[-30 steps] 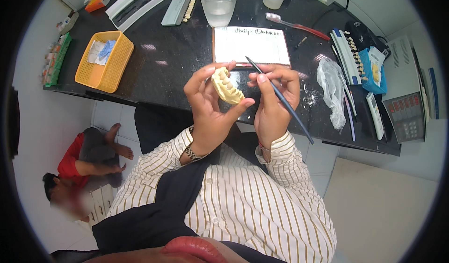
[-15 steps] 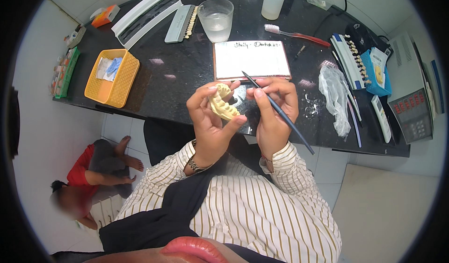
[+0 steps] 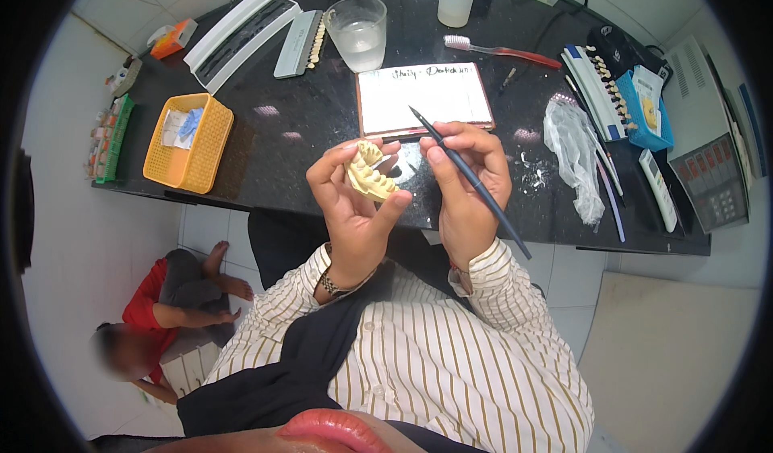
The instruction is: The person holds a yellow dental model in their left hand and uses a black sculpting tool in their right hand to carve and shape the surface. They periodically dip the tool into a glass of water and wipe it on a plastic bag on the table. The person rotates the model to work on different angles.
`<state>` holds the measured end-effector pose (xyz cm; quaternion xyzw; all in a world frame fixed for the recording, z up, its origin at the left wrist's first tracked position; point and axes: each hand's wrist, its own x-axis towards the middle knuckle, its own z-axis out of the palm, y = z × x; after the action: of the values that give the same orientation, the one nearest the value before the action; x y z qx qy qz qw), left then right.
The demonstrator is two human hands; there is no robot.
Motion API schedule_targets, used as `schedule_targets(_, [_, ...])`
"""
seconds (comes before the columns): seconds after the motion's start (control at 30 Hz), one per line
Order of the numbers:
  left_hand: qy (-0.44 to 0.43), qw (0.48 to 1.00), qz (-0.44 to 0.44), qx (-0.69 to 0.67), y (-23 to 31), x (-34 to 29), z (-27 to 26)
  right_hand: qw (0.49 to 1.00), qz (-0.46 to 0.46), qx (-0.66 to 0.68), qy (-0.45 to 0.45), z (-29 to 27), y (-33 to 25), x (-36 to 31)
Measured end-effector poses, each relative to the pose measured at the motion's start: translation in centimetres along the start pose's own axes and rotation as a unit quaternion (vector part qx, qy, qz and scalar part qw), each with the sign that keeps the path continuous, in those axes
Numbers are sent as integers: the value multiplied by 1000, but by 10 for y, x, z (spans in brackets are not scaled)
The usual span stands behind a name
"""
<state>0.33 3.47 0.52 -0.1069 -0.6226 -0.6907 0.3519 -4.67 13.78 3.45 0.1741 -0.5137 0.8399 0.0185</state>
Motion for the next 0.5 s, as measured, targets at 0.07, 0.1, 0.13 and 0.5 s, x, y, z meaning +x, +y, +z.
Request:
schedule_targets(0.07, [2, 1000, 11, 17, 0, 0, 1, 1000, 10, 12, 12, 0, 0, 0])
schedule_targets(0.1, [4, 1000, 15, 27, 0, 0, 1, 1000, 16, 19, 19, 1, -1, 0])
schedule_targets(0.13, [5, 999, 30, 36, -1, 1, 1, 999, 25, 17, 24, 2, -3, 0])
schedule_targets(0.5, [16, 998, 42, 48, -1, -1, 2, 994, -100, -15, -32, 1, 1, -6])
